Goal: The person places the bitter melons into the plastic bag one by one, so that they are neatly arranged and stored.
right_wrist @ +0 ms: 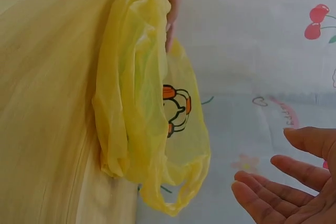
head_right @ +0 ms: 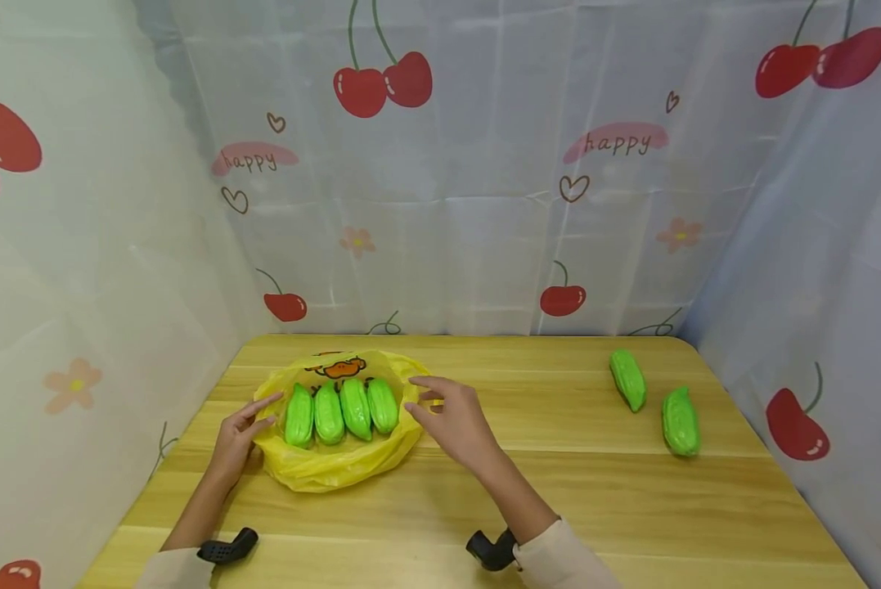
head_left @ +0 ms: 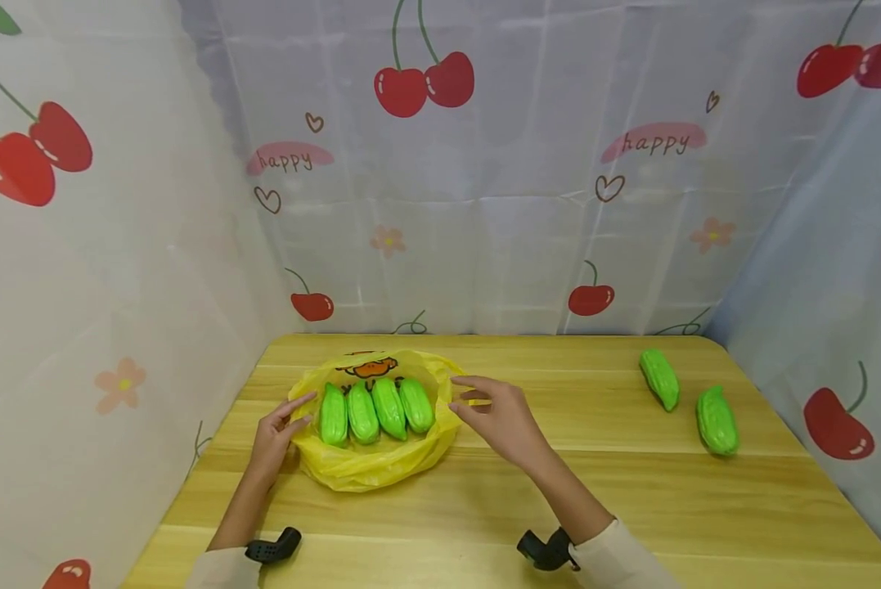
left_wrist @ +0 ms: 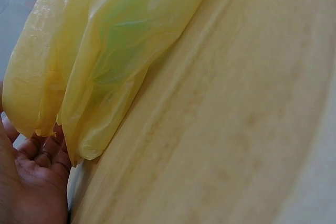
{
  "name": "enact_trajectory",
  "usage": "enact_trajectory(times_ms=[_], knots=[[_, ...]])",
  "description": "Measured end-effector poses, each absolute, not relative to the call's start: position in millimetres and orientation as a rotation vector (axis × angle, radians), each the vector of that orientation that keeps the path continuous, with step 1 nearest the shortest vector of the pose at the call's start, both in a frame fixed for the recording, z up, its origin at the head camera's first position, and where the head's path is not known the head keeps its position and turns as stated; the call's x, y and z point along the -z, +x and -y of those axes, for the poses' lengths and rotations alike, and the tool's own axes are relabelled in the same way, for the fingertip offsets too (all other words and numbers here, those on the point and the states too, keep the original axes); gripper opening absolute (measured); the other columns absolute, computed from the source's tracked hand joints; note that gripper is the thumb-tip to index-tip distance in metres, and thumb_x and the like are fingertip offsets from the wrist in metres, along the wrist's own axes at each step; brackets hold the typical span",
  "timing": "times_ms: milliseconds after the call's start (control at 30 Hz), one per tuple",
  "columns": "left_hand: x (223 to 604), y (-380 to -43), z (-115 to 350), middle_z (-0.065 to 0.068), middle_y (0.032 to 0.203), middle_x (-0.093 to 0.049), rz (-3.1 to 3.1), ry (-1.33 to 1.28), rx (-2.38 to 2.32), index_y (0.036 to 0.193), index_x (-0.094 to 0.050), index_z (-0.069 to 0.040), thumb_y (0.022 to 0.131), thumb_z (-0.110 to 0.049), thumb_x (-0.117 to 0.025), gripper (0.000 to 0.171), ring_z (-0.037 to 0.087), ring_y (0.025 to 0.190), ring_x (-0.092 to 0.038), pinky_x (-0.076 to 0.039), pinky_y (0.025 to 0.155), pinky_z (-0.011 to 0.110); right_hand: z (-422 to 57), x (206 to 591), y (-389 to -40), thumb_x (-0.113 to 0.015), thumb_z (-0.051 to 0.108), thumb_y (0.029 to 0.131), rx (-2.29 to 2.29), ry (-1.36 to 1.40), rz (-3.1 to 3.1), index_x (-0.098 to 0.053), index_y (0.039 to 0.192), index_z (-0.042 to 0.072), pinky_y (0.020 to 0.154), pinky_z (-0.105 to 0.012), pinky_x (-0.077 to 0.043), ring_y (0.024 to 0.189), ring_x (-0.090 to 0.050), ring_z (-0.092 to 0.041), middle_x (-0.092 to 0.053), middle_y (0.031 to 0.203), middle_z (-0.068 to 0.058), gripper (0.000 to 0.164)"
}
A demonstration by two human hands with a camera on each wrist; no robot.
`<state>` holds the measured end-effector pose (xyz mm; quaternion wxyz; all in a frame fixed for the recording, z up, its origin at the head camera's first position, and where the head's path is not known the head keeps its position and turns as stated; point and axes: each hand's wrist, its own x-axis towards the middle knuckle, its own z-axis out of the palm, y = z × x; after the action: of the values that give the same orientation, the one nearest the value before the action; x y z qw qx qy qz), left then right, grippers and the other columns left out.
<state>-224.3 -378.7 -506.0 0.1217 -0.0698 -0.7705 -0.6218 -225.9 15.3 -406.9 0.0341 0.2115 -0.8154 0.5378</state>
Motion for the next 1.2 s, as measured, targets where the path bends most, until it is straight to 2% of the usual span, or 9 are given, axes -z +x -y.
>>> enact_trajectory(times_ms=[233, 400, 700, 900, 967, 1067, 1200], knots=[[505.8, -223.9, 379.3, 0.036, 0.144, -0.047, 2.259, -0.202, 1.810, 0.139, -0.052, 0.015, 0.101, -0.001, -0.059, 0.042, 0.034, 0.152, -0.021, -0.023, 0.110, 0.006, -26.9, 405.2, -232.4, -0.078, 0.010, 0.090, -1.640, 0.622, 2.478, -0.071, 0.128, 0.010, 0.085, -0.038, -0.060, 0.108, -0.070, -0.030, -0.068, 0.128, -0.010, 0.039], [508.1, -225.3, 380.1, 0.036, 0.144, -0.047, 2.260, -0.208, 1.800, 0.139, -0.052, 0.016, 0.101, -0.001, -0.059, 0.042, 0.033, 0.151, -0.023, -0.022, 0.111, 0.006, -36.0, 405.3, -238.3, -0.077, 0.015, 0.091, -1.625, 0.622, 2.485, -0.071, 0.129, 0.011, 0.088, -0.041, -0.059, 0.110, -0.069, -0.029, -0.068, 0.129, -0.010, 0.039], [526.2, -235.8, 390.0, 0.030, 0.146, -0.050, 2.258, -0.185, 1.783, 0.140, -0.056, 0.009, 0.101, -0.005, -0.061, 0.041, 0.035, 0.151, -0.022, -0.023, 0.109, 0.004, -58.8, 405.8, -254.0, -0.076, 0.022, 0.093, -1.621, 0.605, 2.448, -0.069, 0.133, 0.011, 0.090, -0.048, -0.058, 0.112, -0.068, -0.032, -0.067, 0.132, -0.012, 0.041], [505.7, -226.5, 381.1, 0.037, 0.143, -0.048, 2.270, -0.214, 1.776, 0.138, -0.052, 0.016, 0.101, 0.000, -0.059, 0.041, 0.017, 0.148, -0.032, -0.023, 0.111, 0.006, -73.7, 405.7, -265.5, -0.076, 0.027, 0.094, -1.607, 0.558, 2.455, -0.069, 0.133, 0.013, 0.092, -0.051, -0.057, 0.111, -0.069, -0.028, -0.068, 0.130, -0.011, 0.042], [509.5, -228.8, 383.2, 0.037, 0.142, -0.048, 2.269, -0.219, 1.769, 0.138, -0.052, 0.016, 0.101, 0.000, -0.059, 0.041, 0.012, 0.146, -0.033, -0.022, 0.111, 0.006, -78.9, 406.1, -268.5, -0.075, 0.028, 0.094, -1.599, 0.551, 2.461, -0.069, 0.133, 0.013, 0.093, -0.052, -0.056, 0.112, -0.068, -0.027, -0.068, 0.130, -0.011, 0.043], [520.1, -234.4, 388.2, 0.037, 0.142, -0.048, 2.267, -0.219, 1.760, 0.138, -0.053, 0.016, 0.101, 0.001, -0.059, 0.040, 0.014, 0.148, -0.032, -0.019, 0.113, 0.007, -87.1, 405.3, -271.0, -0.074, 0.029, 0.095, -1.584, 0.536, 2.467, -0.067, 0.135, 0.013, 0.094, -0.053, -0.055, 0.114, -0.067, -0.029, -0.066, 0.133, -0.011, 0.044], [530.6, -239.0, 392.2, 0.034, 0.143, -0.050, 2.257, -0.208, 1.767, 0.139, -0.053, 0.013, 0.101, -0.001, -0.059, 0.041, 0.024, 0.150, -0.029, -0.017, 0.113, 0.006, -99.1, 404.2, -273.8, -0.073, 0.031, 0.096, -1.576, 0.498, 2.475, -0.066, 0.136, 0.013, 0.096, -0.056, -0.053, 0.118, -0.065, -0.031, -0.064, 0.136, -0.012, 0.045]])
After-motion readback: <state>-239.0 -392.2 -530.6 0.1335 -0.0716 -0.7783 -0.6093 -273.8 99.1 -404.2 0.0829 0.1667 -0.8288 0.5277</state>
